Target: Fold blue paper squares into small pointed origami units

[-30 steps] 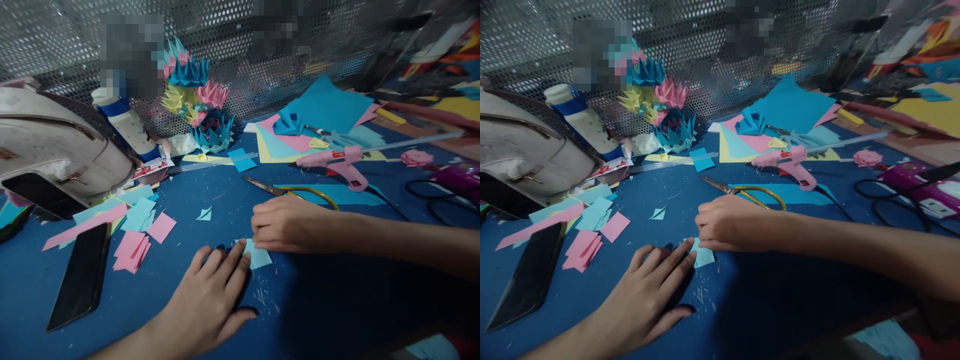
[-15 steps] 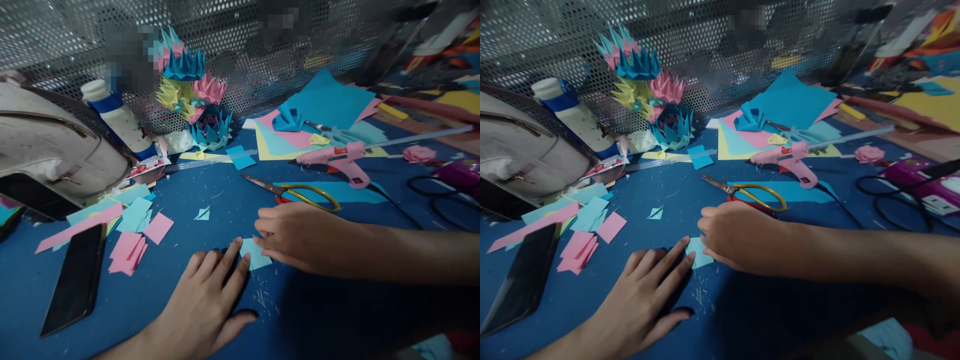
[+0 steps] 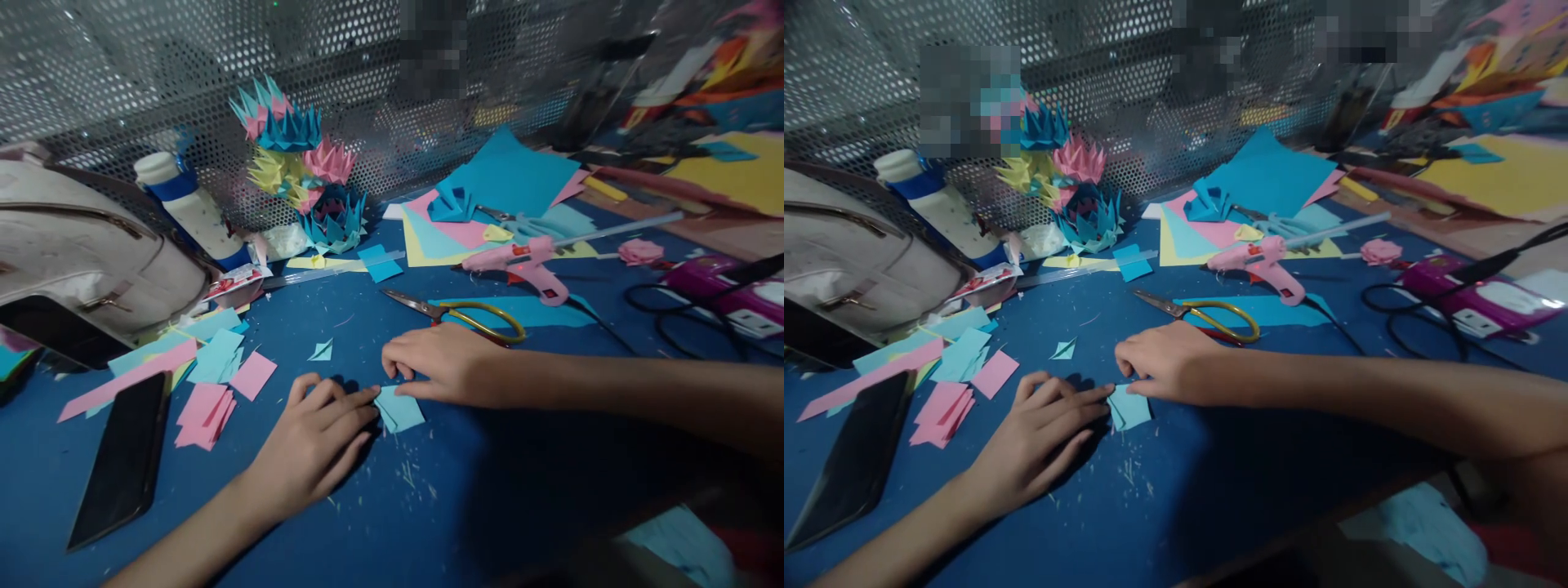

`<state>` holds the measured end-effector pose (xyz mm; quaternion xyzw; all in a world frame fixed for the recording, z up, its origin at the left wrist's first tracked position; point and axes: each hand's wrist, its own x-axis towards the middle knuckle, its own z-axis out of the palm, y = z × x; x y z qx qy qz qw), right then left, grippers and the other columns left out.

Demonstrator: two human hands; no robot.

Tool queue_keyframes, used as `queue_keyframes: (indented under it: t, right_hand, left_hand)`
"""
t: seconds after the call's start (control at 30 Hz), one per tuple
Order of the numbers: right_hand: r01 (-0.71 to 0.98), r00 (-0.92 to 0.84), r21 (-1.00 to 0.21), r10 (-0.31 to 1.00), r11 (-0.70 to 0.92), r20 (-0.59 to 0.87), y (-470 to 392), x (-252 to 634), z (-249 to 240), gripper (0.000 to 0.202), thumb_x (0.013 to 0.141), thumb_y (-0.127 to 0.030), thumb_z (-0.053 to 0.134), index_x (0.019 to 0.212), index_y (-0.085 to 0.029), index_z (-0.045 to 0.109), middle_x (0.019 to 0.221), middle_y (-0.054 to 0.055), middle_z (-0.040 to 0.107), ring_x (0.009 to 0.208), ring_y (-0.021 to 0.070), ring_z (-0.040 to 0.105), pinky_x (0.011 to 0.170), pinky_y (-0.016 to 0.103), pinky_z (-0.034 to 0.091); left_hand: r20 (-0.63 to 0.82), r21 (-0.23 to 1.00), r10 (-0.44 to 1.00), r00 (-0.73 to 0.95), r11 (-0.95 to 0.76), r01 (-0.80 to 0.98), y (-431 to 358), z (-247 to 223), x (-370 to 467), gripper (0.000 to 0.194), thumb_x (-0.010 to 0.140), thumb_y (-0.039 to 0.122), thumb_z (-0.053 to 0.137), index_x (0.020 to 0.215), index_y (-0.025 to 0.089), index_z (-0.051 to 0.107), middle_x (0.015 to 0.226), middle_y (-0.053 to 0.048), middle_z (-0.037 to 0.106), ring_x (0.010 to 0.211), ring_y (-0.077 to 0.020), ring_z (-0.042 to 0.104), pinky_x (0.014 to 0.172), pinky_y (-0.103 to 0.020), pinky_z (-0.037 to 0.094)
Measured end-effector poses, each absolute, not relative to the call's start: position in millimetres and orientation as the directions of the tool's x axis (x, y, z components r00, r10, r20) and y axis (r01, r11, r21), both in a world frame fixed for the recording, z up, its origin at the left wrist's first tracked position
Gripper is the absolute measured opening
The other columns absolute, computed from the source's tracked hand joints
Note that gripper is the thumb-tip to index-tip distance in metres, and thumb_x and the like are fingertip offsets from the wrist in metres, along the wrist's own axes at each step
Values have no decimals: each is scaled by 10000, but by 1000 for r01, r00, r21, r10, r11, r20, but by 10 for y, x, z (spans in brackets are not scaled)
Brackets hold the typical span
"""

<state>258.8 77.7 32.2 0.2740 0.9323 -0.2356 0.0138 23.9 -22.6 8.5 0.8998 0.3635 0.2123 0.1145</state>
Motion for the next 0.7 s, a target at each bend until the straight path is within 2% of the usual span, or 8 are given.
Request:
queue_keyframes:
  t: [0.17, 0.3, 0.4, 0.53, 0.7]
  right_hand:
    - [539, -838, -468, 503, 701, -212, 754, 2589, 372, 121, 901, -307, 664, 859, -199, 630, 821, -20, 657, 770, 138, 588, 593, 262, 266]
    - [475, -863, -517, 493, 712, -114, 746, 2567, 384, 76, 889, -260, 668, 854, -198, 640, 881, -8, 667, 858, 147, 603, 613, 251, 292]
    - [462, -856, -565, 510, 684, -82, 718, 2545, 394, 25, 890, -235, 654, 879, -214, 663, 879, -21, 693, 843, 145, 615, 620, 250, 303]
    - [436, -841, -639, 540, 634, -38, 683, 2531, 414, 66, 897, -240, 640, 862, -208, 686, 840, -20, 707, 775, 132, 614, 627, 250, 317]
    - [444, -810, -695, 585, 565, -42, 683, 2522, 402, 159, 900, -290, 656, 785, -180, 654, 715, -20, 646, 654, 106, 546, 565, 236, 286]
  left_hand:
    - [267, 454, 754, 600, -648, 612, -251, 95, 275, 206, 1029, 178, 467, 1201, 226, 568, 1243, -28, 666, 995, -198, 551, 965, -398, 290]
    - [257, 520, 848, 464, -526, 673, -217, 114, 312, 188, 1028, 233, 479, 1208, 189, 510, 1070, -60, 644, 945, -207, 537, 859, -357, 353]
    - [207, 579, 896, 394, -436, 689, -169, 117, 366, 102, 1019, 296, 521, 1021, 210, 576, 895, -8, 621, 816, -186, 522, 762, -315, 362]
    - [166, 647, 927, 335, -359, 673, -121, 102, 426, 289, 1017, 298, 501, 748, 196, 531, 710, 36, 565, 689, -151, 490, 714, -296, 347]
    - [153, 687, 942, 299, -318, 653, -118, 95, 432, 353, 1012, 349, 498, 699, 188, 521, 679, 29, 550, 677, -148, 479, 699, -293, 344]
